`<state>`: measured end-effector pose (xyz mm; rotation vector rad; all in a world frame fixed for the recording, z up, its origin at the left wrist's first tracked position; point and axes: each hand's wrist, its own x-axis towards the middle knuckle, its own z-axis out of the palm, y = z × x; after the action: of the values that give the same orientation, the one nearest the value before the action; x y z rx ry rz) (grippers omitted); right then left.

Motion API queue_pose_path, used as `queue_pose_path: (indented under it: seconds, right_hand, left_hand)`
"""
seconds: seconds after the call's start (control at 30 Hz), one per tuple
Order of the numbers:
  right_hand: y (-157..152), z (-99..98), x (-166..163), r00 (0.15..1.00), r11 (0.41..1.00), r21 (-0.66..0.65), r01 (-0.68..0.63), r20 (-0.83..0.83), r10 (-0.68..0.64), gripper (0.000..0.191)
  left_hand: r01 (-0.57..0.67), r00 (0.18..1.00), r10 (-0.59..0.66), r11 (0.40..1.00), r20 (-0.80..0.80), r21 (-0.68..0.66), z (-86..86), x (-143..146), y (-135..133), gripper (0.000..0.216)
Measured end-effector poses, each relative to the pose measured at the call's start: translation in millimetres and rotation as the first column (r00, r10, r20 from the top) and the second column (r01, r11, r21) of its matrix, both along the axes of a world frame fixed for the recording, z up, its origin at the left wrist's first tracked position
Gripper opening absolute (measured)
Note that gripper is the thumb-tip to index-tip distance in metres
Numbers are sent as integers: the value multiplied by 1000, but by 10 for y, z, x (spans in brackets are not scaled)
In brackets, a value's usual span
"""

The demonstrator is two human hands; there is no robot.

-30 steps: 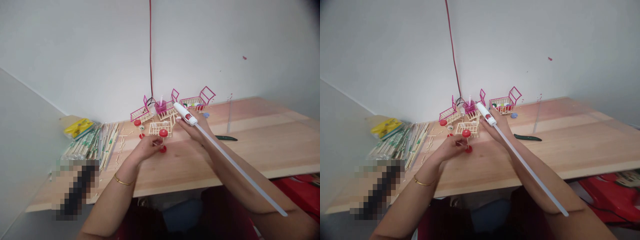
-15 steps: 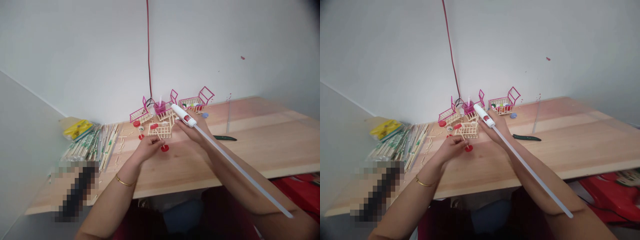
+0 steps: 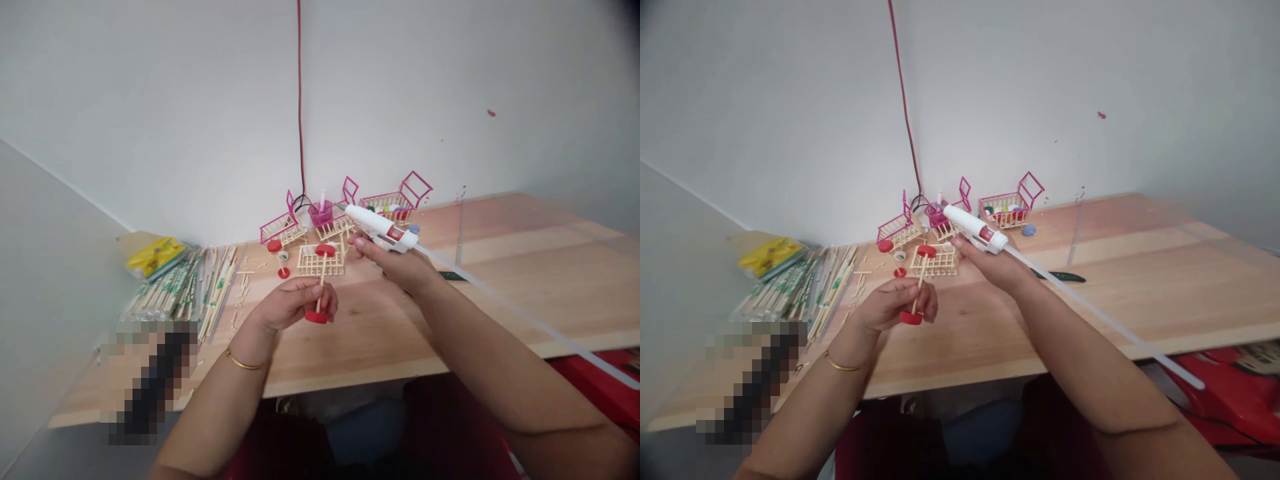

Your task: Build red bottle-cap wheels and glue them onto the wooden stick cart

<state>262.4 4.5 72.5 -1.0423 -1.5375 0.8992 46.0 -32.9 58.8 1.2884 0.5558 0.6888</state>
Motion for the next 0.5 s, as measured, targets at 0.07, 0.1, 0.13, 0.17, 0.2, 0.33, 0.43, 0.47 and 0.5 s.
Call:
queue_pose_path:
  seconds: [0.07, 0.1, 0.13, 0.17, 0.2, 0.33, 0.43, 0.47, 0.5]
  right_hand:
    - [-22, 10, 11, 989, 988, -57, -142, -47, 139, 32]
    - [-29, 9, 18, 979, 977, -76, -198, -63, 193, 33]
    - [-34, 3, 24, 968, 965, -90, -246, -77, 239, 34]
    - [-36, -6, 30, 956, 953, -99, -288, -97, 279, 34]
    - [-37, -17, 33, 941, 939, -108, -328, -122, 314, 35]
    - [-26, -59, 30, 887, 880, -165, -446, -214, 410, 41]
    - [-10, -95, 28, 888, 875, -196, -442, -237, 395, 40]
    - [-4, -108, 29, 890, 877, -200, -437, -240, 389, 39]
    - [1, -119, 33, 891, 879, -201, -433, -238, 385, 38]
  left_hand:
    - [92, 995, -93, 995, -35, -27, 0, 1, -22, 33]
    - [129, 990, -130, 991, -58, -29, -3, 5, -27, 33]
    - [156, 984, -157, 988, -88, -21, -6, 9, -28, 33]
    - [172, 977, -172, 985, -125, -5, -8, 14, -26, 33]
    - [181, 970, -176, 983, -166, 16, -10, 19, -21, 34]
    - [199, 937, -155, 973, -313, 114, -10, 35, 12, 36]
    - [184, 933, -126, 972, -337, 145, -25, 43, 39, 37]
    - [172, 937, -115, 974, -330, 148, -34, 45, 47, 37]
    - [159, 940, -101, 975, -325, 155, -44, 46, 54, 36]
